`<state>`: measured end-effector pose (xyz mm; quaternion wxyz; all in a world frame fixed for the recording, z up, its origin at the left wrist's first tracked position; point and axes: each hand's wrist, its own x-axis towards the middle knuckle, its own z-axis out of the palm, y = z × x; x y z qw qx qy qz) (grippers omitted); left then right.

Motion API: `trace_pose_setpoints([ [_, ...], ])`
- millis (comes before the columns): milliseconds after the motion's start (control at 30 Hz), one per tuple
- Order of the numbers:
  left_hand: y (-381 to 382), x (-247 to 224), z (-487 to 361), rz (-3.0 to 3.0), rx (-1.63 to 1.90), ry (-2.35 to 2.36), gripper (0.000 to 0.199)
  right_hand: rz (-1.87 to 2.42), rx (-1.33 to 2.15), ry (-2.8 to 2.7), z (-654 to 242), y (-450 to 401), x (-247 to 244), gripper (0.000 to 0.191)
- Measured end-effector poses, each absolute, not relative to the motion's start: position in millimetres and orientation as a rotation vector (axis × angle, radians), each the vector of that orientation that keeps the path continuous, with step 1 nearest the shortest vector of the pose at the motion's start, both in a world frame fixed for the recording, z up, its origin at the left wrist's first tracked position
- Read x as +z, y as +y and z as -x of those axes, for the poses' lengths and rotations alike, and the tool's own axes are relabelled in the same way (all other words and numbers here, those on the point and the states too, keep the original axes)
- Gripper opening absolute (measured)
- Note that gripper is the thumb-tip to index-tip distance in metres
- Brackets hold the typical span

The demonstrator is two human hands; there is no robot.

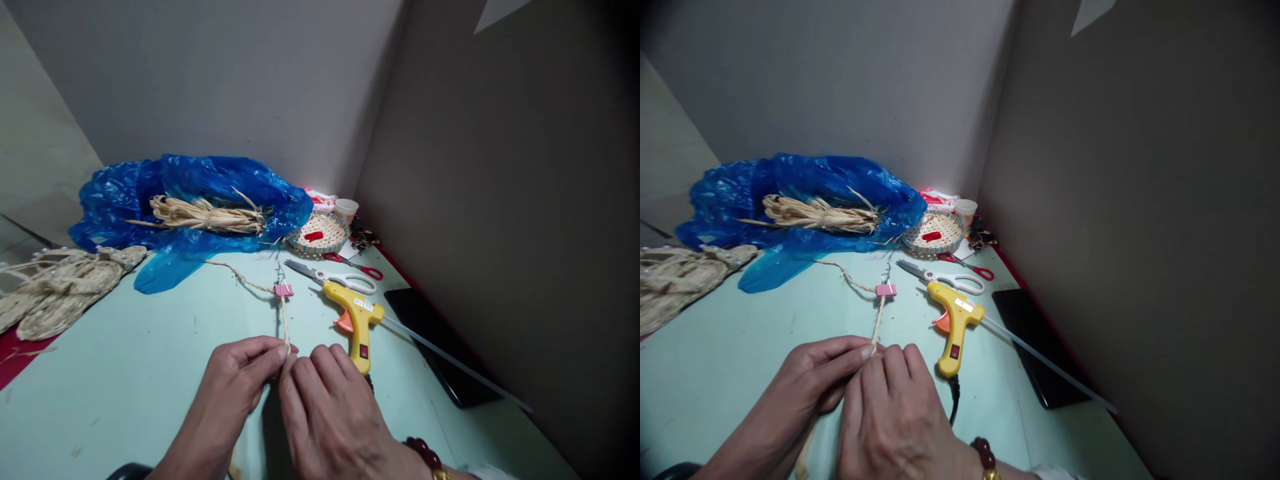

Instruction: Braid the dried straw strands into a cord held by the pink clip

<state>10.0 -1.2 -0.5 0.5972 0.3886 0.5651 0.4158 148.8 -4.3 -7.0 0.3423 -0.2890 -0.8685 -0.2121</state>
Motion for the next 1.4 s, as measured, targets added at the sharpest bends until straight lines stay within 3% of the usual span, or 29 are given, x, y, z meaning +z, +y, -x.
trace_pose_setpoints([
  [300, -2, -5, -5, -0.910, 0.944, 1.283, 0.024, 0.708, -0.470, -2.308, -153, -4, -6, 0.023],
  [433, -2, 3, -4, -0.897, 1.015, 1.268, 0.014, 0.929, 0.225, -2.292, -162, 2, 13, 0.019],
  [567, -3, 9, -4, -0.907, 1.019, 1.294, 0.019, 1.165, 0.906, -1.966, -165, 16, 23, 0.016],
  [700, -1, 8, -2, -0.984, 1.024, 1.266, 0.019, 0.947, 1.613, -1.742, -158, 23, 14, 0.026],
  [767, 0, 7, 0, -1.047, 1.013, 1.279, 0.021, 0.859, 1.777, -1.619, -154, 23, 10, 0.029],
  [1033, -3, 9, -3, -1.078, 1.070, 1.363, 0.030, 0.978, 1.670, -1.615, -153, 20, 8, 0.029],
  [1400, -10, 9, -9, -1.198, 1.048, 1.372, 0.018, 1.014, 1.463, -1.599, -151, 21, 0, 0.025],
])
